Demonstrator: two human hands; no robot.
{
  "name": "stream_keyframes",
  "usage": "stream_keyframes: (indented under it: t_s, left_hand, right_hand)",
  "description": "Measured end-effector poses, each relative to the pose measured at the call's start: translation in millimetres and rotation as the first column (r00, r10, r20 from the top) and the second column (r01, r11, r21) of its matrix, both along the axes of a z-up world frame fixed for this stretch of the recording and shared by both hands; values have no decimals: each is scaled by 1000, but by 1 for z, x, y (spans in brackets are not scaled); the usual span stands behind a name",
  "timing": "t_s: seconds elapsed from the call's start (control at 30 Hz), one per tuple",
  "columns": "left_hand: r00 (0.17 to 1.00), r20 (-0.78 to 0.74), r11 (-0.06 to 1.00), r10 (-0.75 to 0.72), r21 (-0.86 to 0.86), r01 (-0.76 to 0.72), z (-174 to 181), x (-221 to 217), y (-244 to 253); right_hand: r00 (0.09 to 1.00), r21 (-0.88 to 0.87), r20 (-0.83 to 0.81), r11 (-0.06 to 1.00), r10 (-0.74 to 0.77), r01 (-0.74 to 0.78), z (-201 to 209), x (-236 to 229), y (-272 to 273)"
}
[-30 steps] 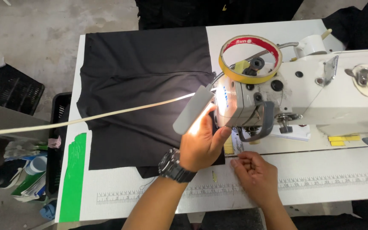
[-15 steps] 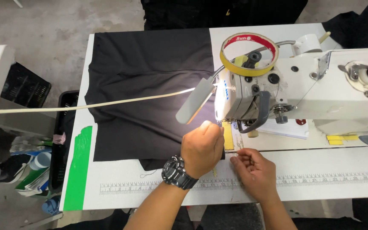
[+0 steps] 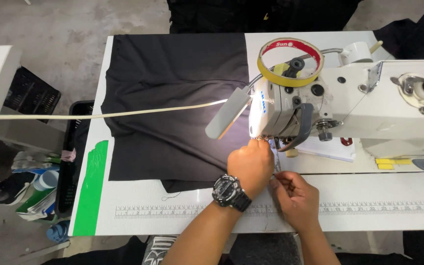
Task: Adjusting sewing machine settings and sewing black fabric pieces together.
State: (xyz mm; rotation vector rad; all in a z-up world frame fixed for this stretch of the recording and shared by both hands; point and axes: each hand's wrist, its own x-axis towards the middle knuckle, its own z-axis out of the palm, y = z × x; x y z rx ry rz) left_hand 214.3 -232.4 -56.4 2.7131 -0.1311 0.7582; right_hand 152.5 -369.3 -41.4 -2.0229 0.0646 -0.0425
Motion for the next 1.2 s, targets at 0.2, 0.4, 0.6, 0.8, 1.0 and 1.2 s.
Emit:
stream_keyframes:
  t_s: [0.2,0.4,0.6,0.8,1.0,1.2]
  left_hand:
    - [960,-208,981,-187,-84,173,6,-46,-1]
    - [783,-466,903,-413,-94,420,13,-133,-21]
    - [765,110,773,-634,123,623,84,-99,-14]
    - [752,-18,725,-659,250,642,22,-36,-46]
    - [684,-237,693,-690,59,719,-24,-32,-48]
    - [717,-293,765,-632,-89,638,-23,-41,-46]
  right_hand:
    - [995,138,-48,986,-87,93,13,4,-5]
    - [961,-198,-271,973,62,-119,40,-15,-7]
    - [940,97,-309,978,-145,183,5,-53,-86]
    - [911,-404,-312,905,-270,130,36,-6,-132]
    - [975,-803,217,558,-52,208,-10,92,-154]
    - [953,-853,304,450,14,265,-43,138,-134]
